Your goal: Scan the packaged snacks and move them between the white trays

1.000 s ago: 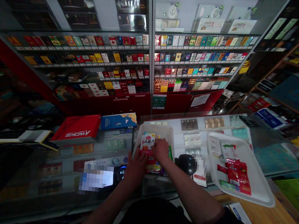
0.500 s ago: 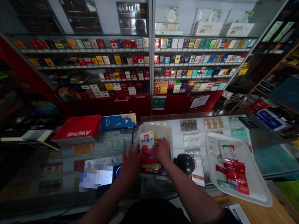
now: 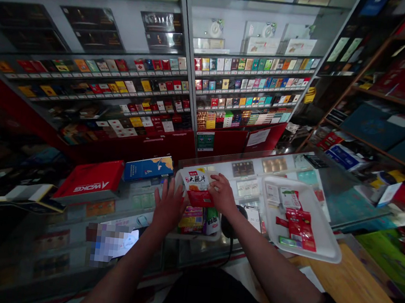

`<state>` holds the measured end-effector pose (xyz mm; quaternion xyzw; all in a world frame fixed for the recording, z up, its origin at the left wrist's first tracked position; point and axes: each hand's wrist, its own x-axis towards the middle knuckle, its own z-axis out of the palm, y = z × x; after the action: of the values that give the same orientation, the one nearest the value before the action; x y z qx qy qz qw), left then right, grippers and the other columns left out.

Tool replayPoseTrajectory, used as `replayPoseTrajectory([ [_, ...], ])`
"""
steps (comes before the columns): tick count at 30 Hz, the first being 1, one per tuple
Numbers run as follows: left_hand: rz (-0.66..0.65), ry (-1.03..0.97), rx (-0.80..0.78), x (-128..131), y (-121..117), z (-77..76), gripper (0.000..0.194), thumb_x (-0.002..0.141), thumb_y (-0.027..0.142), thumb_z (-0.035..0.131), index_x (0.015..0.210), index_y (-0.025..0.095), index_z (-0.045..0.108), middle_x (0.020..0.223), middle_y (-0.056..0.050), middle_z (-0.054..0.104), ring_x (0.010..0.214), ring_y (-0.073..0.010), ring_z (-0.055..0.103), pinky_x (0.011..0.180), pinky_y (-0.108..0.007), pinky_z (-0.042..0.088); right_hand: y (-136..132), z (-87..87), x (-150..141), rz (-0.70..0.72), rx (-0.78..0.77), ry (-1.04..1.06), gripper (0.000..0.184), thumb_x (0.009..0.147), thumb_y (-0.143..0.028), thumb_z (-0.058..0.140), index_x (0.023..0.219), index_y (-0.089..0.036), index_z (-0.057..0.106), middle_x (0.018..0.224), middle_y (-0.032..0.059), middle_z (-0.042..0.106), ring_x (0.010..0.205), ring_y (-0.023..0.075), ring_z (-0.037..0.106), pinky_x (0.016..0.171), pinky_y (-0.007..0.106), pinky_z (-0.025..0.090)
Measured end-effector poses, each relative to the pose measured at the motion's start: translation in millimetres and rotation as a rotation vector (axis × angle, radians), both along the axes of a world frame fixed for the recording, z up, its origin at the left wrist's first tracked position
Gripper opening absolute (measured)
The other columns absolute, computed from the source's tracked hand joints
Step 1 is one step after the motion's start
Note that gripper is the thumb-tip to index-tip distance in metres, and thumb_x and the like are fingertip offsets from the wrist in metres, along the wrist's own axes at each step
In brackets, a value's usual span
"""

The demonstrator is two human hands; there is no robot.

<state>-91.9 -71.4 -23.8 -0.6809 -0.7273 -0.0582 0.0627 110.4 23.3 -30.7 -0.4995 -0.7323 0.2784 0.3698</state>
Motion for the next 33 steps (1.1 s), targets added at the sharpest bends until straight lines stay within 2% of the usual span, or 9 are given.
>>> replayPoseTrajectory([
  [3, -0.058, -0.012, 0.052, 12.2, 12.3, 15.7, 0.051, 0.097, 0.042, 0.053, 0.144, 0.022, 0.054, 0.171, -0.014, 0.021, 0.158, -0.0406, 0.008, 0.122, -0.069, 0.012, 1.7, 11.4, 21.4, 0.039, 0.023, 0.060, 0.013, 0.089, -0.025, 0.062, 0.081, -0.024, 0.072, 0.138, 0.0046, 0.065, 0.145, 0.0251, 0.040, 0.120, 0.046, 0.033],
  [5, -0.107, -0.028, 0.085, 20.6, 18.6, 23.5, 0.042, 0.097, 0.042, 0.056, 0.135, 0.024, 0.062, 0.169, -0.012, 0.027, 0.159, -0.0392, 0.007, 0.123, -0.068, 0.011, 2.5, 16.4, 34.9, 0.058, 0.039, 0.083, 0.013, 0.090, -0.026, 0.063, 0.081, -0.023, 0.072, 0.140, 0.0051, 0.064, 0.146, 0.0247, 0.040, 0.119, 0.045, 0.033],
  [10, -0.214, -0.122, 0.173, 42.2, 28.4, 30.8, 0.027, 0.099, 0.040, 0.054, 0.104, 0.025, 0.074, 0.165, -0.006, 0.037, 0.159, -0.0363, 0.009, 0.122, -0.069, 0.013, 6.9, 14.1, 67.4, 0.038, 0.085, 0.114, 0.011, 0.088, -0.028, 0.067, 0.080, -0.024, 0.074, 0.141, 0.0064, 0.063, 0.145, 0.0262, 0.042, 0.119, 0.047, 0.033],
  [13, -0.270, -0.171, 0.202, 56.6, 34.9, 27.8, 0.027, 0.097, 0.038, 0.056, 0.082, 0.022, 0.073, 0.164, -0.005, 0.039, 0.159, -0.0368, 0.011, 0.122, -0.071, 0.013, 11.2, 8.2, 87.7, 0.022, 0.129, 0.121, 0.009, 0.087, -0.028, 0.070, 0.080, -0.024, 0.074, 0.140, 0.0076, 0.064, 0.144, 0.0279, 0.043, 0.120, 0.050, 0.032],
  [16, -0.288, -0.227, 0.198, 71.3, 42.9, 22.0, 0.026, 0.094, 0.034, 0.061, 0.074, 0.021, 0.071, 0.162, -0.005, 0.043, 0.158, -0.0371, 0.014, 0.122, -0.072, 0.013, 13.9, 6.8, 107.6, 0.012, 0.164, 0.106, 0.010, 0.087, -0.027, 0.070, 0.079, -0.024, 0.075, 0.139, 0.0082, 0.064, 0.142, 0.0286, 0.045, 0.120, 0.052, 0.032],
  [23, -0.292, -0.315, 0.155, 102.4, 57.2, 12.5, 0.026, 0.095, 0.031, 0.057, 0.075, 0.021, 0.071, 0.159, -0.003, 0.048, 0.158, -0.0349, 0.017, 0.122, -0.071, 0.015, 14.1, 7.2, 142.2, -0.001, 0.171, 0.043, 0.012, 0.088, -0.023, 0.069, 0.077, -0.023, 0.074, 0.139, 0.0087, 0.065, 0.141, 0.0281, 0.046, 0.118, 0.052, 0.034],
  [33, -0.289, -0.259, 0.108, 118.2, 76.8, -6.0, 0.020, 0.092, 0.029, 0.060, 0.077, 0.023, 0.072, 0.160, -0.001, 0.046, 0.158, -0.0367, 0.017, 0.122, -0.073, 0.015, 17.6, -26.6, 160.4, -0.033, 0.113, -0.045, 0.010, 0.087, -0.022, 0.072, 0.077, -0.022, 0.074, 0.140, 0.0105, 0.064, 0.143, 0.0308, 0.045, 0.118, 0.054, 0.035],
])
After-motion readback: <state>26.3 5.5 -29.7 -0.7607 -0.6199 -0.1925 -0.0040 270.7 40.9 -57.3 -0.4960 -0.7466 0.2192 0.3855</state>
